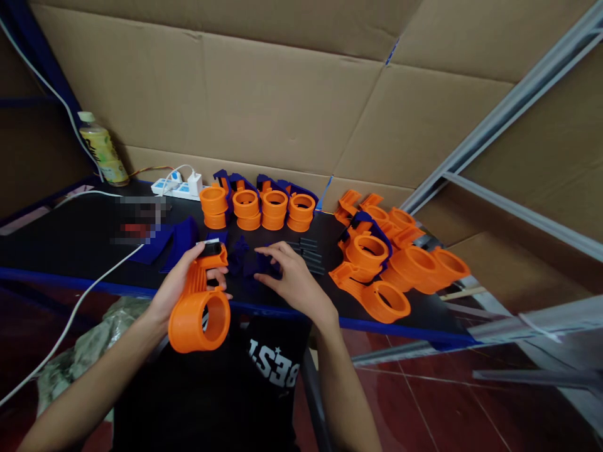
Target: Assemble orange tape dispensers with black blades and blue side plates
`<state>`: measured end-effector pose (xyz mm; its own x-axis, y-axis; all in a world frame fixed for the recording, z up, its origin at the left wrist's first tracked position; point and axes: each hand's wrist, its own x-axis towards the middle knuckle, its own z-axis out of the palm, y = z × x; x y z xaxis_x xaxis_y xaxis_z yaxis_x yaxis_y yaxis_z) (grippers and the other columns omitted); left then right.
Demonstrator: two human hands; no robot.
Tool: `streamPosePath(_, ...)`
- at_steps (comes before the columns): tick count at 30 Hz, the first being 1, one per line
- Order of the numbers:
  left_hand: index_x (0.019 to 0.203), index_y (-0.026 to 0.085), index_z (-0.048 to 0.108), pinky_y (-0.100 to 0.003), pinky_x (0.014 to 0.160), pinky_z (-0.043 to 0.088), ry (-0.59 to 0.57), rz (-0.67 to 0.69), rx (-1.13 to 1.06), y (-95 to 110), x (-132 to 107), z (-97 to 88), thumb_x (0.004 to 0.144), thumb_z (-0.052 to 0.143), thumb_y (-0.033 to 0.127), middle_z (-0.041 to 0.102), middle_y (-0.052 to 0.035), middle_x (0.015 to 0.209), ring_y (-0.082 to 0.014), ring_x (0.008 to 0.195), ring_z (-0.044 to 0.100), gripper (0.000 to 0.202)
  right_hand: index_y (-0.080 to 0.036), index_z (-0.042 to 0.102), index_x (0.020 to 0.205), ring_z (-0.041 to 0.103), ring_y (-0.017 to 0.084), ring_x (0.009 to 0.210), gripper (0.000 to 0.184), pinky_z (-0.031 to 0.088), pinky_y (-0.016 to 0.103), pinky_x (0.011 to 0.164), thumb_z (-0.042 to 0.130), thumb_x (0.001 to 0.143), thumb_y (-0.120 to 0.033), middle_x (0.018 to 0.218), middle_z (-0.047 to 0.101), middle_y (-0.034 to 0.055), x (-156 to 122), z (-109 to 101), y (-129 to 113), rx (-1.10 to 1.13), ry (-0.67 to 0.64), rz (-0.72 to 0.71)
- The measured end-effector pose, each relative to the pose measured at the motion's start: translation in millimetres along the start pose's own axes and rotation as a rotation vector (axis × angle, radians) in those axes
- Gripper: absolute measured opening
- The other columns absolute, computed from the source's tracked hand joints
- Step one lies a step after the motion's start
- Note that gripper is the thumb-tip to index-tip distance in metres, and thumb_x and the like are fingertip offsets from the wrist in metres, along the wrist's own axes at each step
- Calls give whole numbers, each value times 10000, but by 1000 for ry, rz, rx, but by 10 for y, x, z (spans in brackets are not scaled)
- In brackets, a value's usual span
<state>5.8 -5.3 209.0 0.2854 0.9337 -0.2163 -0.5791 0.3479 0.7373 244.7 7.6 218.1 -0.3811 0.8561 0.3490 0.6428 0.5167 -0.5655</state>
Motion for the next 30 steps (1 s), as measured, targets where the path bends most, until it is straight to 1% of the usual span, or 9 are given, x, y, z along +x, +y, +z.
streamPosePath(3, 1035, 153, 643, -463, 657, 652, -16, -17, 14, -51, 6, 16, 903, 619, 515, 709, -66, 787, -191, 566, 677, 386, -239, 668, 1249, 624, 156, 884, 454, 534, 267, 703, 795, 823, -333, 1054, 648, 47, -11, -2, -186, 278, 27, 41)
streamPosePath(5, 1013, 149, 636, -448, 648, 649, -36, -29, 29, -97, 12, 24, 903, 620, 519, 707, -67, 776, -194, 566, 681, 386, -217, 668, 1209, 631, 145, 845, 459, 526, 251, 677, 818, 794, -344, 963, 658, 29, -15, 43, -270, 442, 41, 97)
streamPosePath(9, 973, 150, 615, -401, 602, 637, -60, -46, 76, -165, 17, 40, 897, 630, 527, 699, -64, 735, -197, 552, 680, 385, -199, 684, 1121, 621, 131, 751, 453, 515, 235, 606, 855, 730, -351, 868, 658, 12, 3, 143, -284, 600, 66, 195)
streamPosePath(12, 987, 166, 595, -370, 555, 624, -76, -69, 118, -180, 14, 48, 883, 653, 523, 708, -66, 760, -193, 544, 680, 376, -188, 689, 1100, 604, 123, 676, 460, 497, 226, 541, 861, 715, -370, 813, 653, 6, 23, 165, -249, 656, 44, 251)
streamPosePath(15, 1029, 192, 571, -386, 566, 628, -93, -62, 159, -185, 8, 46, 881, 662, 511, 726, -69, 830, -193, 574, 688, 363, -177, 703, 1084, 600, 122, 670, 455, 497, 222, 534, 866, 708, -374, 809, 667, 12, 28, 156, -260, 675, 15, 269)
streamPosePath(19, 1055, 212, 550, -397, 574, 628, -99, -90, 210, -194, 6, 27, 873, 669, 511, 714, -42, 785, -194, 551, 686, 370, -167, 732, 1055, 578, 112, 647, 430, 495, 221, 535, 867, 705, -378, 795, 678, 15, 16, 142, -298, 647, -8, 274)
streamPosePath(25, 1045, 199, 562, -410, 588, 629, -94, -95, 166, -188, 30, 4, 883, 649, 501, 719, -63, 858, -201, 575, 696, 353, -168, 731, 1110, 566, 107, 624, 442, 469, 218, 505, 837, 737, -378, 818, 698, 19, 32, 160, -218, 702, -61, 303)
streamPosePath(28, 1019, 181, 575, -395, 596, 625, -82, -103, 115, -160, 39, 1, 897, 629, 500, 713, -58, 796, -201, 564, 693, 346, -198, 693, 1199, 581, 106, 668, 486, 453, 199, 488, 817, 758, -360, 914, 683, 26, 52, 186, -223, 740, 7, 273)
streamPosePath(30, 1008, 175, 579, -392, 593, 621, -68, -111, 92, -142, 37, 0, 898, 627, 499, 712, -58, 758, -203, 548, 691, 346, -214, 675, 1214, 596, 115, 713, 497, 459, 195, 494, 814, 761, -365, 931, 664, 21, 60, 218, -266, 701, 73, 245)
